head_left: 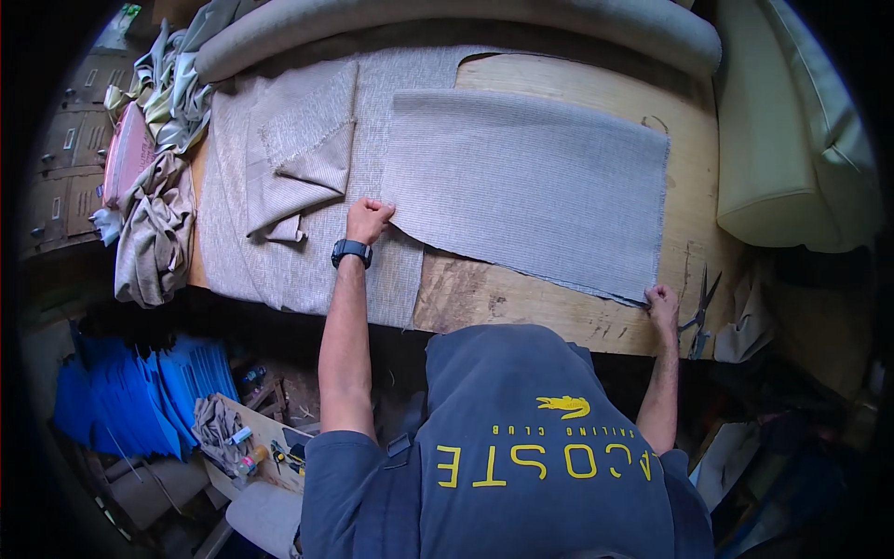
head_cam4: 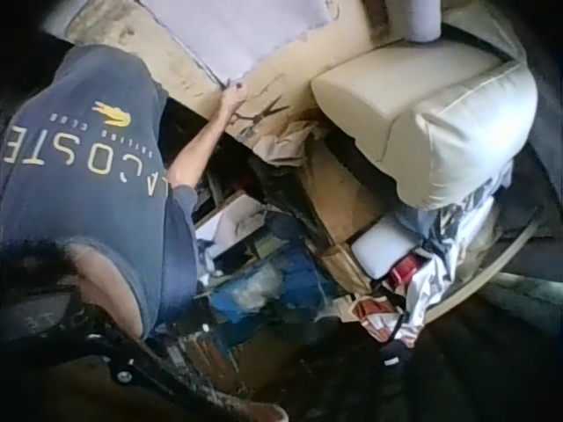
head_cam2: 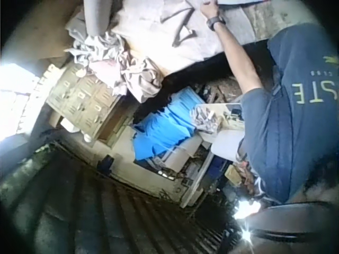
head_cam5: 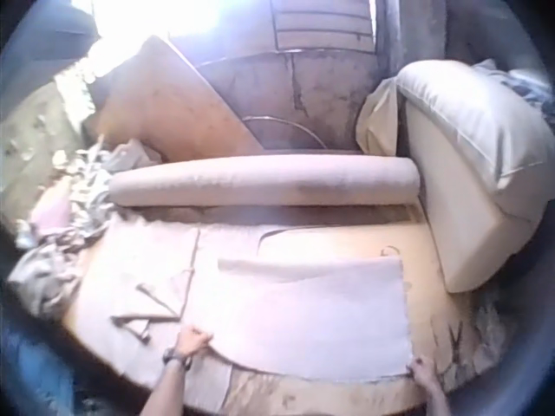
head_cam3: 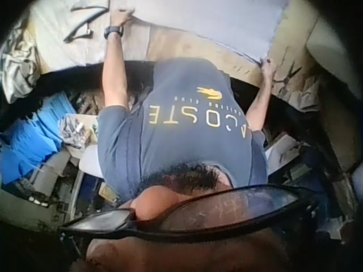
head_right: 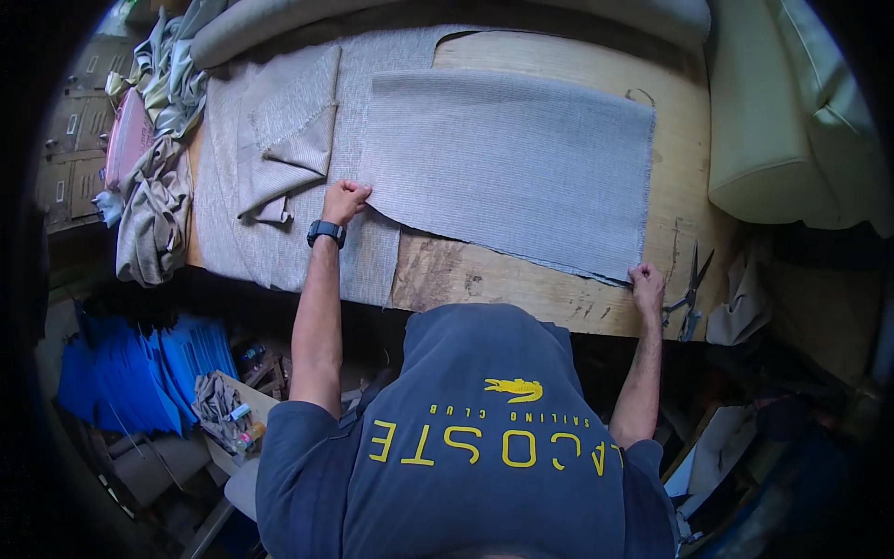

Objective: The person uses large shears to cut a piece of light-colored fabric laid over a wooden workbench. They trim the edges and cut a curved shape, then fold the fabric to check alignment.

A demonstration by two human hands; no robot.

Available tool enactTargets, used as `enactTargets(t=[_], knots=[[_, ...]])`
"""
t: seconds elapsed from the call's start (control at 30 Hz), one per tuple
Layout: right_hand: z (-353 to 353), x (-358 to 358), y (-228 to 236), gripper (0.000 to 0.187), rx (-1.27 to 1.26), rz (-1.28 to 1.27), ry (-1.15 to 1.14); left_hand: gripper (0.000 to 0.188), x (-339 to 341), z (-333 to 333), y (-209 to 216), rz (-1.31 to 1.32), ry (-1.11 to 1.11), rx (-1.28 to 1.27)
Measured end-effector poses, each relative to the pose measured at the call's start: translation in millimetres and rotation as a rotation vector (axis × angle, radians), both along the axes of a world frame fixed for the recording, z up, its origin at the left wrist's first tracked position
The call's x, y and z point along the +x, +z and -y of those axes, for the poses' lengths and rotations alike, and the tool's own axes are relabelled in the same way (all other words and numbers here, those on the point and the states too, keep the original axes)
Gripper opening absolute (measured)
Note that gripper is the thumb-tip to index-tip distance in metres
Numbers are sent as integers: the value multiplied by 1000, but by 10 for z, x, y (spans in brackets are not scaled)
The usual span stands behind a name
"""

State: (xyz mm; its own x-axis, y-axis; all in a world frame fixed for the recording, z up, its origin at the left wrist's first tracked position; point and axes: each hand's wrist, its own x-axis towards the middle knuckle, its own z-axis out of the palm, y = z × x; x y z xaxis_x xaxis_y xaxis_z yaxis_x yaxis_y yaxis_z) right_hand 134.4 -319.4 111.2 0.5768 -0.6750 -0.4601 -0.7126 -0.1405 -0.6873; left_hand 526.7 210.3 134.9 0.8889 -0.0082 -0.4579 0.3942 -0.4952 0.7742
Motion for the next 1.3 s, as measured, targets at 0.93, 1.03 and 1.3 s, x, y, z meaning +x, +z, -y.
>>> enactTargets(t=[0.93, 1.03, 1.3], knots=[[458, 1319, 248, 33, -111, 106, -104, 31, 147, -73, -264, 7, -78, 167], [852, 2023, 221, 31, -141, 265, -115, 25, 60, -9, -91, -104, 38, -5], [1371, 3116, 77, 26, 26, 88, -96, 23, -4, -195, -89, -113, 22, -77]])
